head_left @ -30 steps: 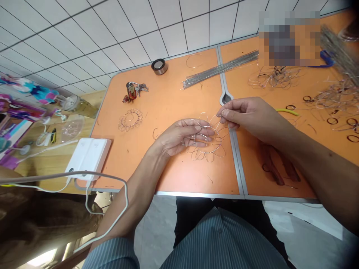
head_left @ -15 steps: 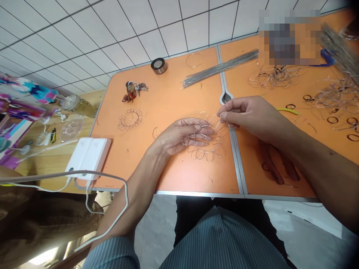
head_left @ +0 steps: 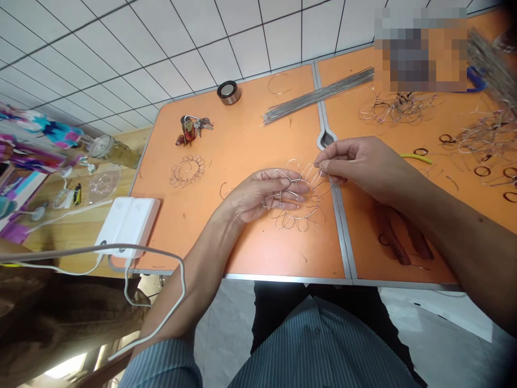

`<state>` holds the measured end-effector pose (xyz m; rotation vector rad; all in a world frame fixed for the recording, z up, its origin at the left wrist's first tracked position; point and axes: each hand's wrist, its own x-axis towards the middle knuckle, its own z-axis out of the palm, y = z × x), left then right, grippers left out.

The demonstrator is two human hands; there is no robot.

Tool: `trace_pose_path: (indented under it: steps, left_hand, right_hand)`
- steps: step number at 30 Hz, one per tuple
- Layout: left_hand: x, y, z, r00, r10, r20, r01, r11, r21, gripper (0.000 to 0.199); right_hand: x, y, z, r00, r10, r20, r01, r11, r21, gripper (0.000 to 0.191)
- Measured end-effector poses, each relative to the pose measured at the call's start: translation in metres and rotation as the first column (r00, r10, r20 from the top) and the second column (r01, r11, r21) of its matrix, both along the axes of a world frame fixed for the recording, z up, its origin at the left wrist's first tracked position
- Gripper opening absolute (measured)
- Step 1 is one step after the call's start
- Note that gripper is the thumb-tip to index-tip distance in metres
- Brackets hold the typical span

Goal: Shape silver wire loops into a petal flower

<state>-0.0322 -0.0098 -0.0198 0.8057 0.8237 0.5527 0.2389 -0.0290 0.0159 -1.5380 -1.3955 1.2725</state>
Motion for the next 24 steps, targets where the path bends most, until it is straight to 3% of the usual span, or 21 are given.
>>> trace_pose_path:
  steps: [13,24]
  left_hand:
    - [0.0007,0.0002,0.0009,1.000,0.015,0.003,-0.015,1.000,-0.003,0.013]
    - [0.0004,0.0008,0.0012,1.000,0.004,-0.012,-0.004,1.000,-0.001,0.013]
  right_hand:
    - [-0.0057,-0.0005,0.0088,0.995,-0.050,0.083,0.053,0.998,-0.031,0.020]
    - [-0.0009,0.0007,0.0040,0.990,-0.008,0.142,0.007,1.000,0.008,0.020]
